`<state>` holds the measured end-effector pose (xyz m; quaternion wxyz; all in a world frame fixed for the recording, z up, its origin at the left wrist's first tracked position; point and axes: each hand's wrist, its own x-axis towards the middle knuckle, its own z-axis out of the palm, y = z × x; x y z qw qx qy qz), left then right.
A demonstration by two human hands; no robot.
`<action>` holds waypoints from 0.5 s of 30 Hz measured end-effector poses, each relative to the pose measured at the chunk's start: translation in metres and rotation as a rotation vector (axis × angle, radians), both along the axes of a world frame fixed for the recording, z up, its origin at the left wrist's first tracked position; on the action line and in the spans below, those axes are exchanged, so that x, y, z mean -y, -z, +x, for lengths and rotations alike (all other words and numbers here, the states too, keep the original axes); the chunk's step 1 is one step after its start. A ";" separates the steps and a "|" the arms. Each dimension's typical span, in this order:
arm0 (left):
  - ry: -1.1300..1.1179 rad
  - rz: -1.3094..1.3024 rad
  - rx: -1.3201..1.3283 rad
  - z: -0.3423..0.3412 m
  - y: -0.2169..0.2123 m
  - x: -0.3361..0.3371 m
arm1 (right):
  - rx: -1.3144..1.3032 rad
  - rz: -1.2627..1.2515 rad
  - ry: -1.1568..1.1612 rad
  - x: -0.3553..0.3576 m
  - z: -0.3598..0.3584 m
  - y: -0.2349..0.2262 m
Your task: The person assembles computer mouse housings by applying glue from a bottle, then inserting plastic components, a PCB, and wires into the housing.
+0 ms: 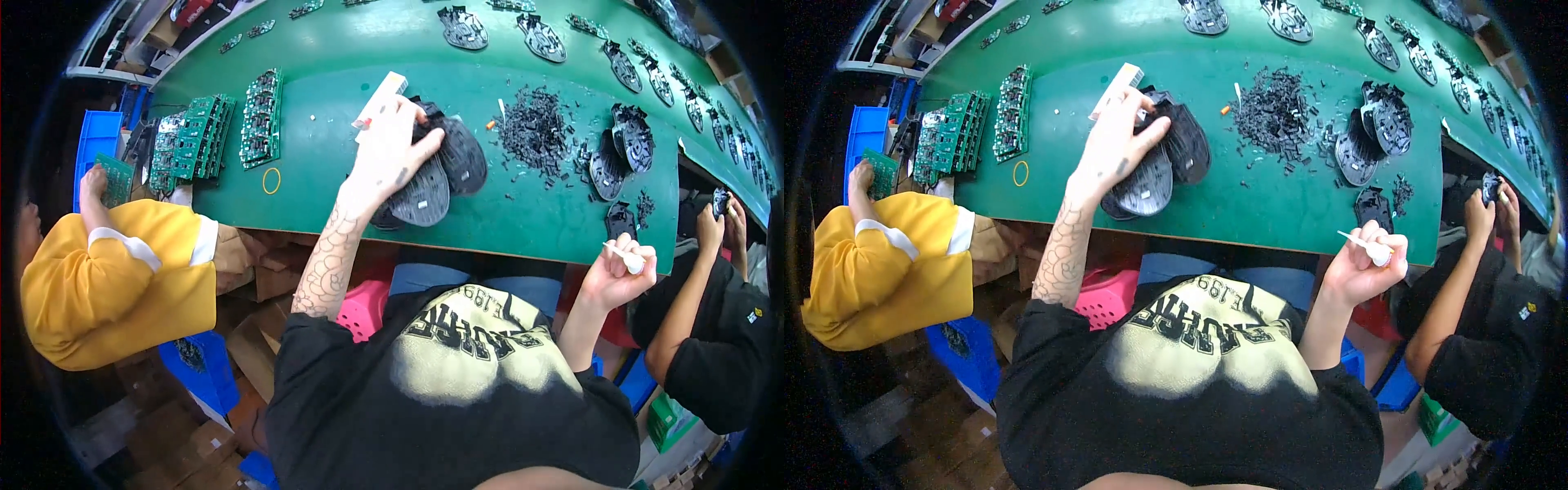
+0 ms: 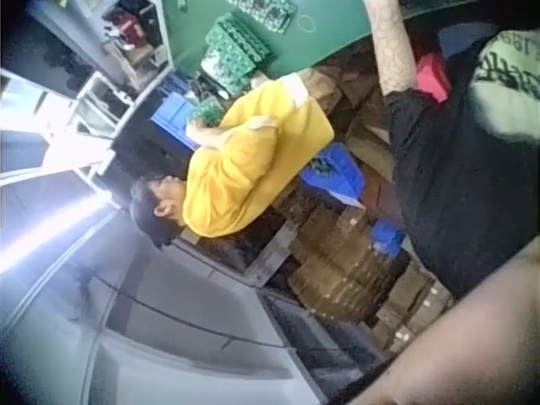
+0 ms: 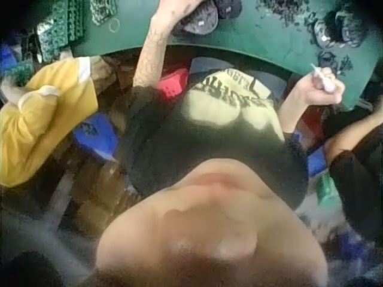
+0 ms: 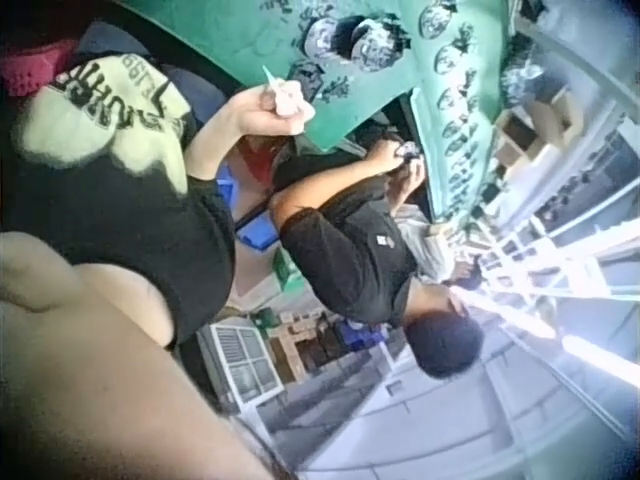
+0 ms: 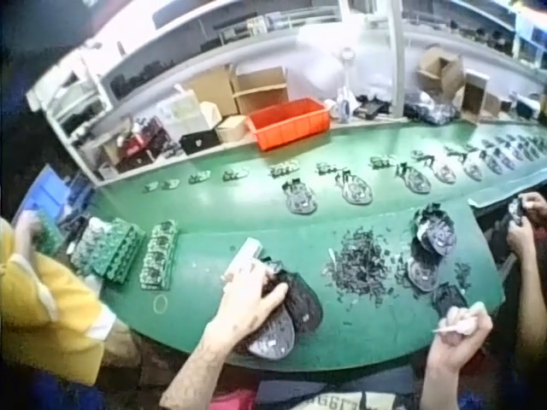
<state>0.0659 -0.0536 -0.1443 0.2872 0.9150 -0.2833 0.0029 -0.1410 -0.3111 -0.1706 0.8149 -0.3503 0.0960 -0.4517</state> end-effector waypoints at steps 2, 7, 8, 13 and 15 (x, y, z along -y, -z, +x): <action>-0.023 0.064 0.129 0.019 0.007 -0.005 | 0.013 0.008 -0.022 -0.002 0.002 0.000; -0.035 0.084 0.017 0.028 0.001 0.002 | 0.028 0.013 -0.046 -0.001 0.001 0.001; -0.037 0.119 0.035 0.028 0.002 0.003 | 0.028 0.026 -0.020 -0.001 0.001 0.000; 0.038 0.160 0.216 0.024 0.014 0.002 | 0.061 0.016 -0.038 0.007 -0.002 0.000; 0.033 0.126 0.188 0.033 0.021 -0.002 | 0.047 0.018 -0.048 0.006 0.001 -0.001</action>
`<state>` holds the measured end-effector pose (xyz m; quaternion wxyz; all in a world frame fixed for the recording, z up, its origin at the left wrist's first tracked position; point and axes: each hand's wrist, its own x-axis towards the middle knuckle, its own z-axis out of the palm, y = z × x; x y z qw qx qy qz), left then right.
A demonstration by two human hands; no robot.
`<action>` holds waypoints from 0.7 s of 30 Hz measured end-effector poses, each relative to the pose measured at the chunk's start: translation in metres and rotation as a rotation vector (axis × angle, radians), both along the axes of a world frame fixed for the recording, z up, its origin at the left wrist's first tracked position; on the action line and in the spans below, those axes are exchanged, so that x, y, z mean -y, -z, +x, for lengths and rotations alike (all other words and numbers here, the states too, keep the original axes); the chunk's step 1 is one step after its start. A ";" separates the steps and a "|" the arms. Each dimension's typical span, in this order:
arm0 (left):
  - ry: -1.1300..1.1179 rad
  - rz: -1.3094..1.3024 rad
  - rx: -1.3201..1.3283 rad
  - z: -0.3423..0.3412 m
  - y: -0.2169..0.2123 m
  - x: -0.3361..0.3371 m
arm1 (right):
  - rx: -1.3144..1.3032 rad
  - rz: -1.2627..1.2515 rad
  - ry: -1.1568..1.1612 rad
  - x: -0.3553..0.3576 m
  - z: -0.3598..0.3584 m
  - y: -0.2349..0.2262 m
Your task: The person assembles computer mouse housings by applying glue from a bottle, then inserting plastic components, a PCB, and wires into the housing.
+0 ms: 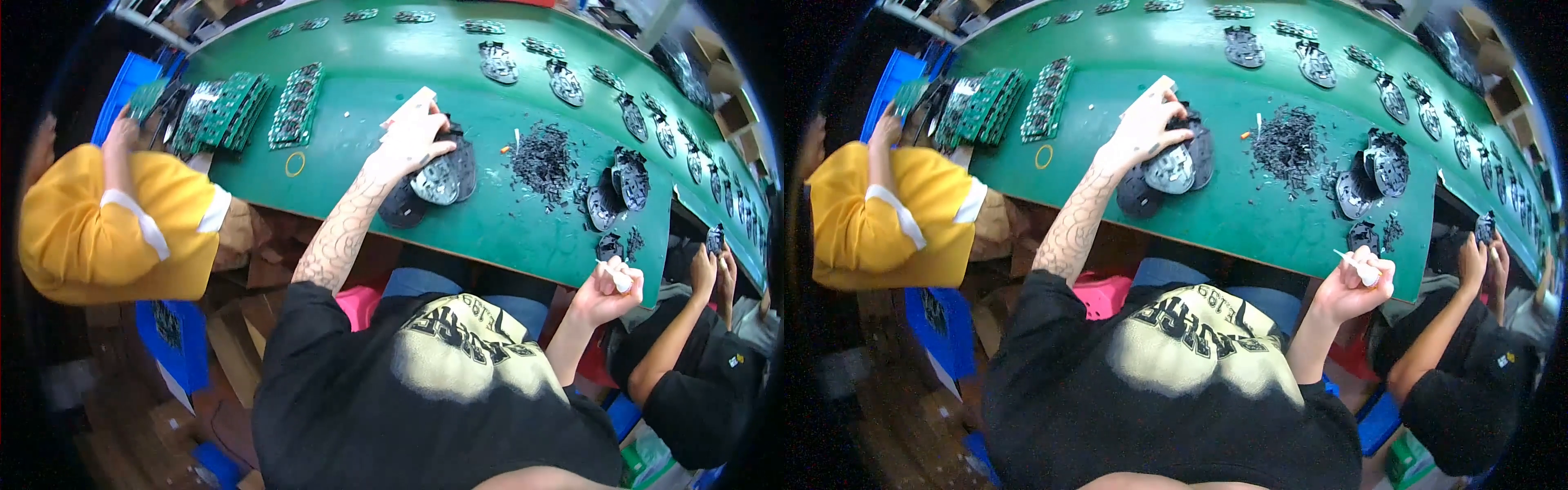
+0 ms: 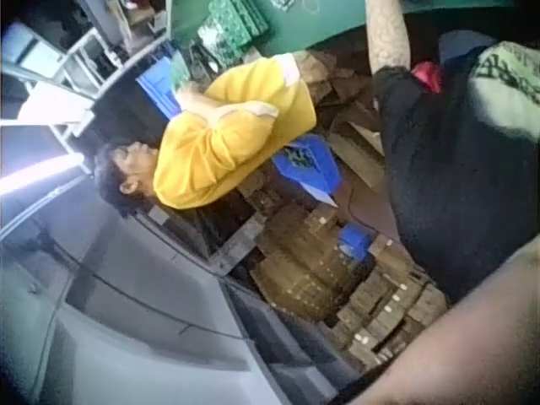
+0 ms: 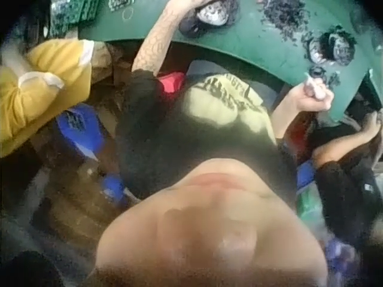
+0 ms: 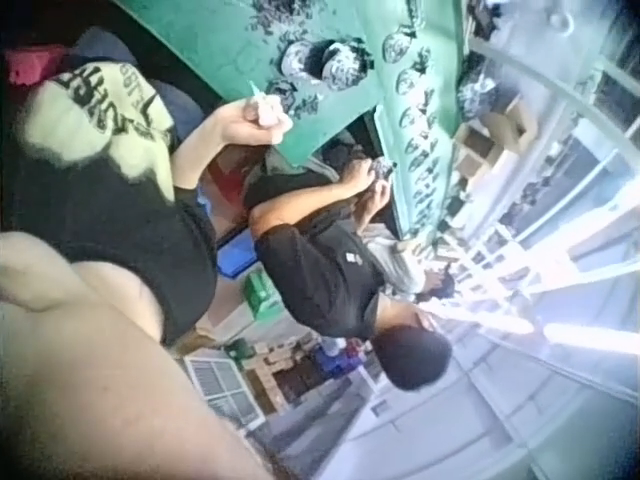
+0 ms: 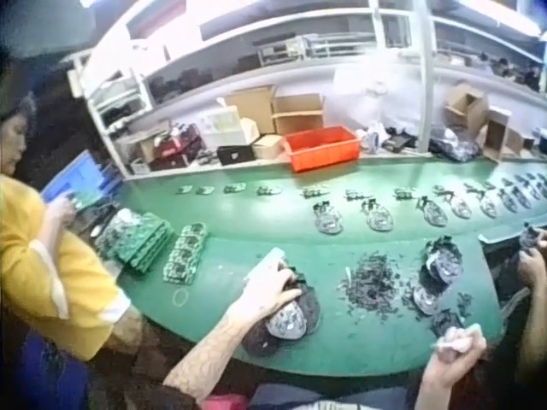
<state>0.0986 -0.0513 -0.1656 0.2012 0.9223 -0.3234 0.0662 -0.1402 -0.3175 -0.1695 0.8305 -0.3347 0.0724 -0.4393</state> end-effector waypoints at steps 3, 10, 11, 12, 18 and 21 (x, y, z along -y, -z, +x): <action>0.001 -0.105 0.007 0.001 0.007 -0.008 | -0.018 0.010 -0.035 -0.003 0.012 0.001; -0.020 -0.217 0.056 -0.007 -0.025 -0.009 | 0.027 0.122 -0.271 0.018 0.031 0.013; 0.011 -0.204 0.093 -0.008 -0.033 -0.005 | 0.029 0.071 -0.307 0.022 0.033 0.017; -0.044 -0.272 0.207 -0.023 -0.036 -0.017 | 0.045 0.027 -0.376 0.020 0.038 0.027; -0.317 -0.864 0.236 -0.234 -0.133 -0.117 | 0.048 -0.005 -0.641 0.012 0.036 0.021; -0.917 -0.803 0.220 -0.383 -0.138 -0.175 | 0.026 -0.039 -0.683 0.001 0.037 0.027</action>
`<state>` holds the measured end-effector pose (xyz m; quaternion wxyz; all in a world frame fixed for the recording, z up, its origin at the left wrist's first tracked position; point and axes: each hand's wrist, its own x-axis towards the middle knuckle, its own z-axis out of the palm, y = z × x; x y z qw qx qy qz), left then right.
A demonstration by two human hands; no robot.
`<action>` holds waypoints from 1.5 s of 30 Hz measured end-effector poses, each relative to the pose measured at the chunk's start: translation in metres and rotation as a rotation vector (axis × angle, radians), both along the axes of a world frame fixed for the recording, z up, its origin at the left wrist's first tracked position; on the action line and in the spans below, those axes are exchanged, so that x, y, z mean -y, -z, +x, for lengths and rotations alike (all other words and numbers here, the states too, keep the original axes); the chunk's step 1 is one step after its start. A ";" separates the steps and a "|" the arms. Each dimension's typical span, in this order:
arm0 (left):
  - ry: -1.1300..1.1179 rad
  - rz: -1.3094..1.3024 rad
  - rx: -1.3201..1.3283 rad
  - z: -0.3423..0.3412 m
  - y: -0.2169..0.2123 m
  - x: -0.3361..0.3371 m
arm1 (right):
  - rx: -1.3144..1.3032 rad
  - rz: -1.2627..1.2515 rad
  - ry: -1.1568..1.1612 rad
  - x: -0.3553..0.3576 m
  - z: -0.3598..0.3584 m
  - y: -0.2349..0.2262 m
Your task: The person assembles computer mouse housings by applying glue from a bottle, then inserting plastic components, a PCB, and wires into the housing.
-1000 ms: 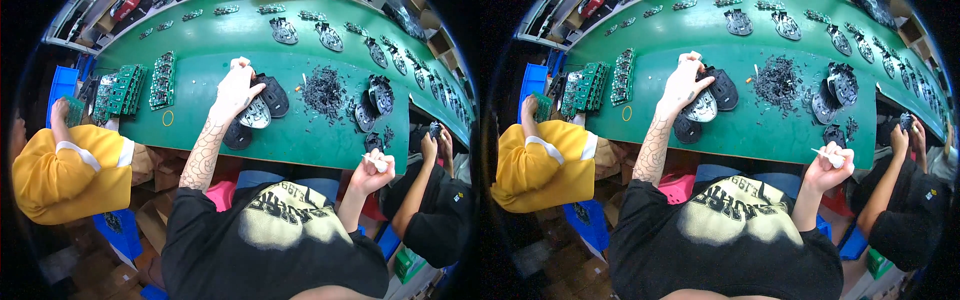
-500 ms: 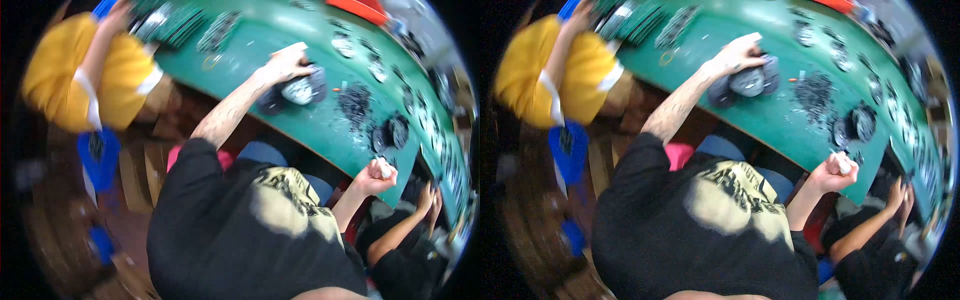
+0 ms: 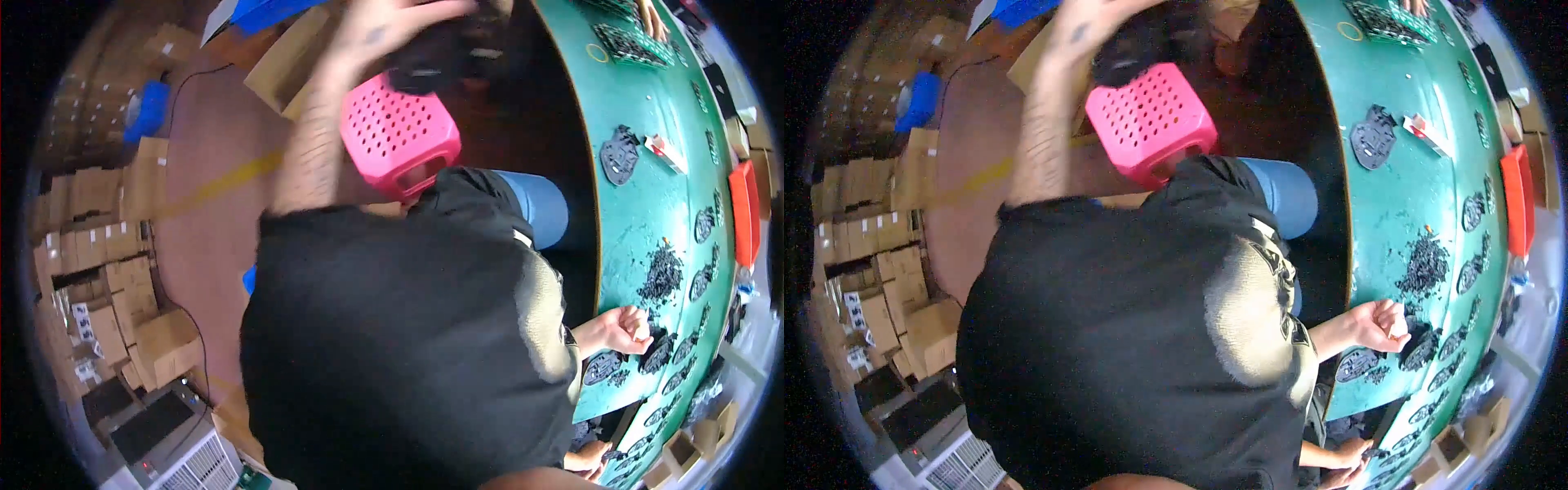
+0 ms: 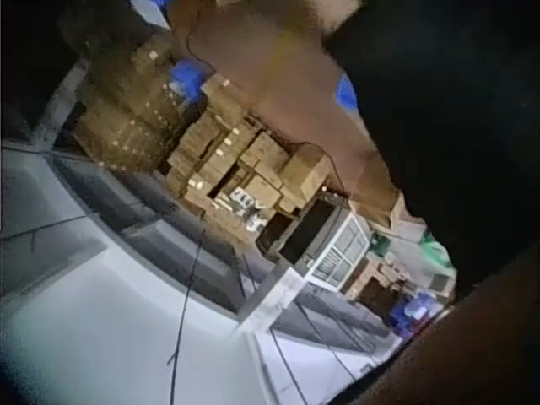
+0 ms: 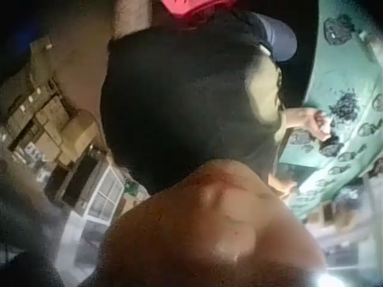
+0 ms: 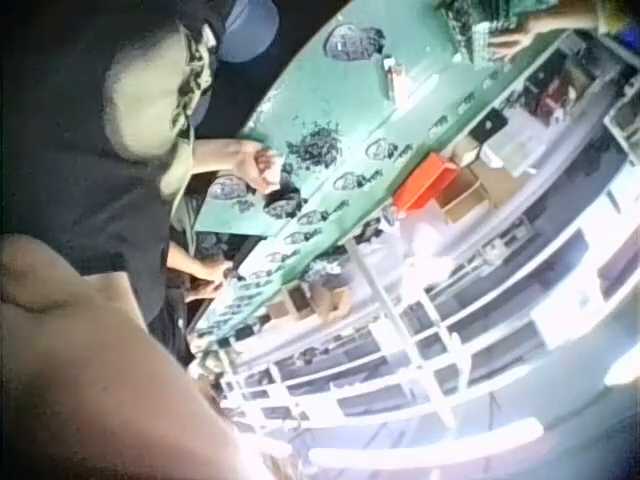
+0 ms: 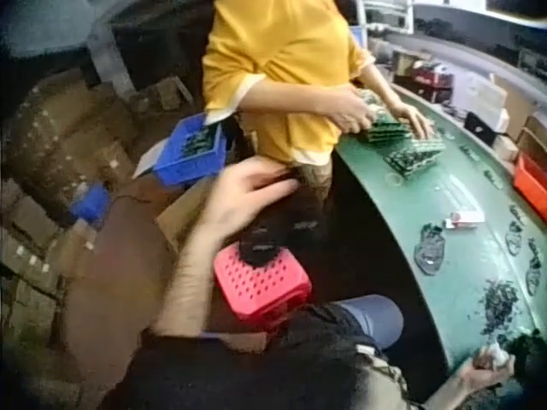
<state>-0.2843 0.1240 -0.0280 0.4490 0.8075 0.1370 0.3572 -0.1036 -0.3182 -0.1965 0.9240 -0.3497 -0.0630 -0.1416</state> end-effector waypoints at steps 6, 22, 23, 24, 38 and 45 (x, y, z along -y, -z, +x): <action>-0.565 -0.322 -0.914 -0.286 0.152 -0.026 | 0.076 0.002 -0.067 0.016 0.002 0.004; -1.153 -0.264 -1.117 -0.397 0.450 0.142 | 0.078 -0.058 -0.168 0.020 0.011 0.009; -1.222 -0.438 -1.288 -0.382 0.436 0.139 | 0.081 -0.055 -0.172 0.021 0.013 0.011; -1.219 -0.434 -1.290 -0.389 0.440 0.142 | 0.079 -0.043 -0.175 0.023 0.012 0.011; -1.425 -0.884 -0.877 -0.445 0.575 0.284 | 0.064 -0.092 -0.152 0.020 0.006 0.004; -1.259 -1.598 -0.763 -0.412 0.363 0.183 | 0.114 -0.019 -0.270 0.020 0.017 0.019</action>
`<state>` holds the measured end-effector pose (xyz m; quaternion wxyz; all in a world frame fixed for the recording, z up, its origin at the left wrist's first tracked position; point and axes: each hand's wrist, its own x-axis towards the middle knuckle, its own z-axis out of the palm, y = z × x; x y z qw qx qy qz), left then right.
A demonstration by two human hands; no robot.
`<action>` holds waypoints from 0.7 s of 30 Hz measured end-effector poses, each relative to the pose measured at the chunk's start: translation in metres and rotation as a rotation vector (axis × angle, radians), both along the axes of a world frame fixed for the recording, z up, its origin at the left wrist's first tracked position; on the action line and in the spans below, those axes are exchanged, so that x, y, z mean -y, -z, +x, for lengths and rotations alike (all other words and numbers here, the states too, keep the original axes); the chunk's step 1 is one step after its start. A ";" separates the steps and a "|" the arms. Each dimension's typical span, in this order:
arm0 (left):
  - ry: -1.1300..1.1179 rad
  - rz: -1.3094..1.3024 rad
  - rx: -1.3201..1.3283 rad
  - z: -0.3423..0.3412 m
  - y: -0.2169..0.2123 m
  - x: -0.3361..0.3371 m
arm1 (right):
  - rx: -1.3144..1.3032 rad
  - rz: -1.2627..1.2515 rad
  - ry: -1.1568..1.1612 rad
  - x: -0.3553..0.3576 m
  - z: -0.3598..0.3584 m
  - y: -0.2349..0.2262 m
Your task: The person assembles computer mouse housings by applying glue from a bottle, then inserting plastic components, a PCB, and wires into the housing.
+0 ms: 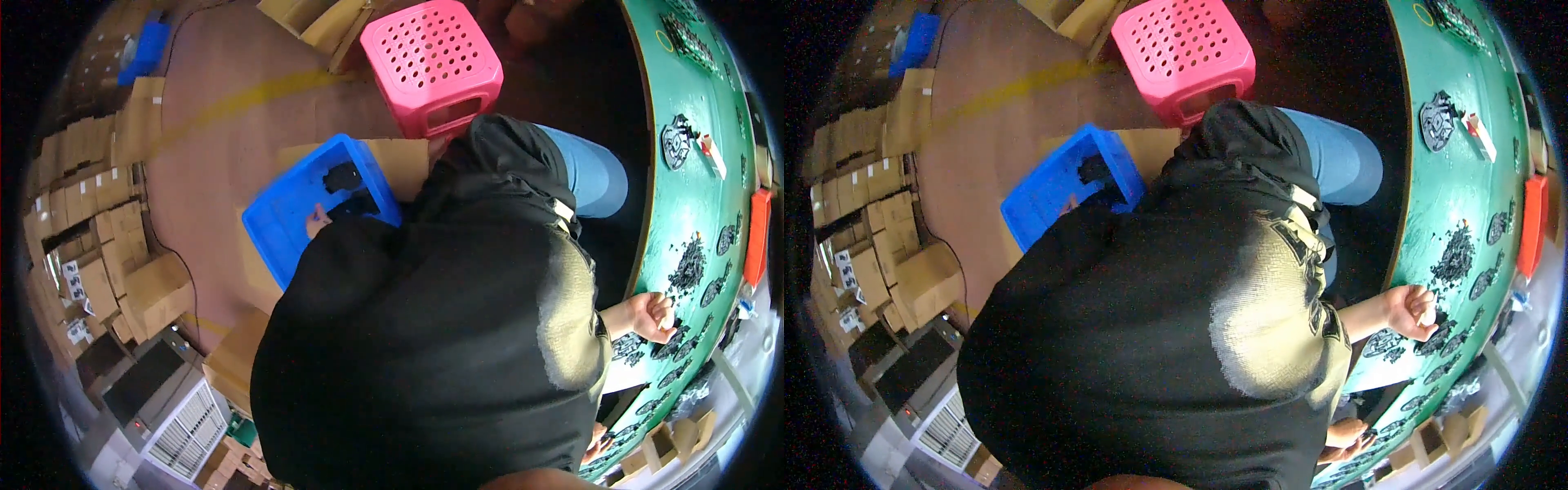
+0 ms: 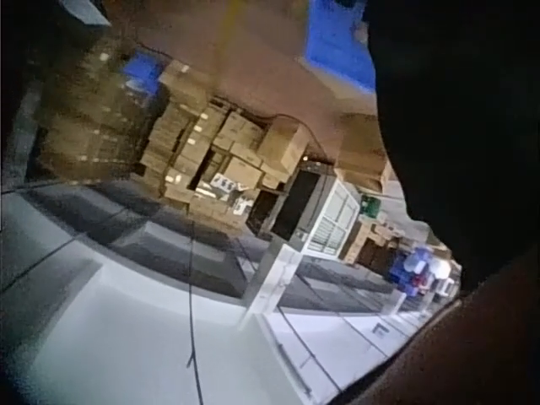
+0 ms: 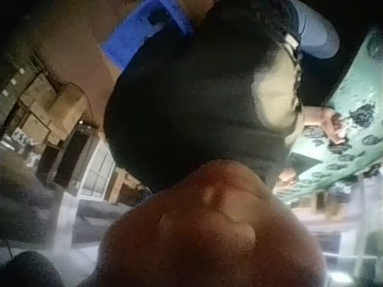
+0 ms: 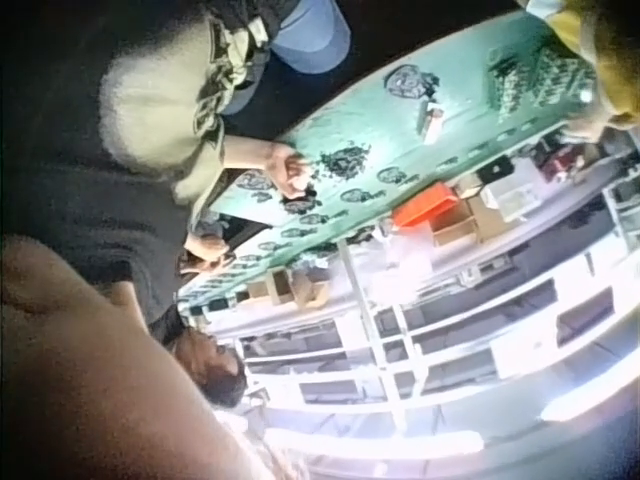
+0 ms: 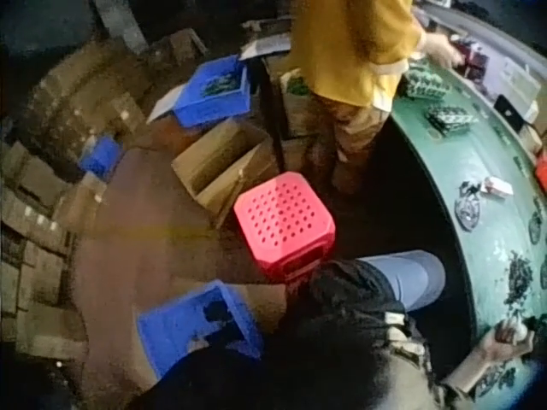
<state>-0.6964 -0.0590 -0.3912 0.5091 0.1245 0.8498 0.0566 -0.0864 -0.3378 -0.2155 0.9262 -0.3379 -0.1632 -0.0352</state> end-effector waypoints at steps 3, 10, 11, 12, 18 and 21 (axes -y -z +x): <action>0.077 0.201 0.052 0.009 -0.036 -0.024 | 0.000 0.080 -0.068 0.003 0.005 -0.003; 0.691 0.589 0.638 0.093 -0.109 -0.108 | -0.005 0.299 -0.032 0.012 -0.009 0.005; 0.797 0.628 0.773 0.144 -0.112 -0.129 | 0.103 0.185 -0.030 -0.004 -0.014 -0.003; 0.905 0.648 0.931 0.204 -0.116 -0.145 | 0.028 0.259 -0.017 0.001 -0.013 0.005; 1.262 0.666 1.667 0.449 -0.197 -0.128 | -0.175 0.342 0.215 -0.015 -0.034 -0.014; 1.247 0.696 1.865 0.474 -0.240 -0.087 | -0.350 0.444 0.257 0.003 -0.065 -0.036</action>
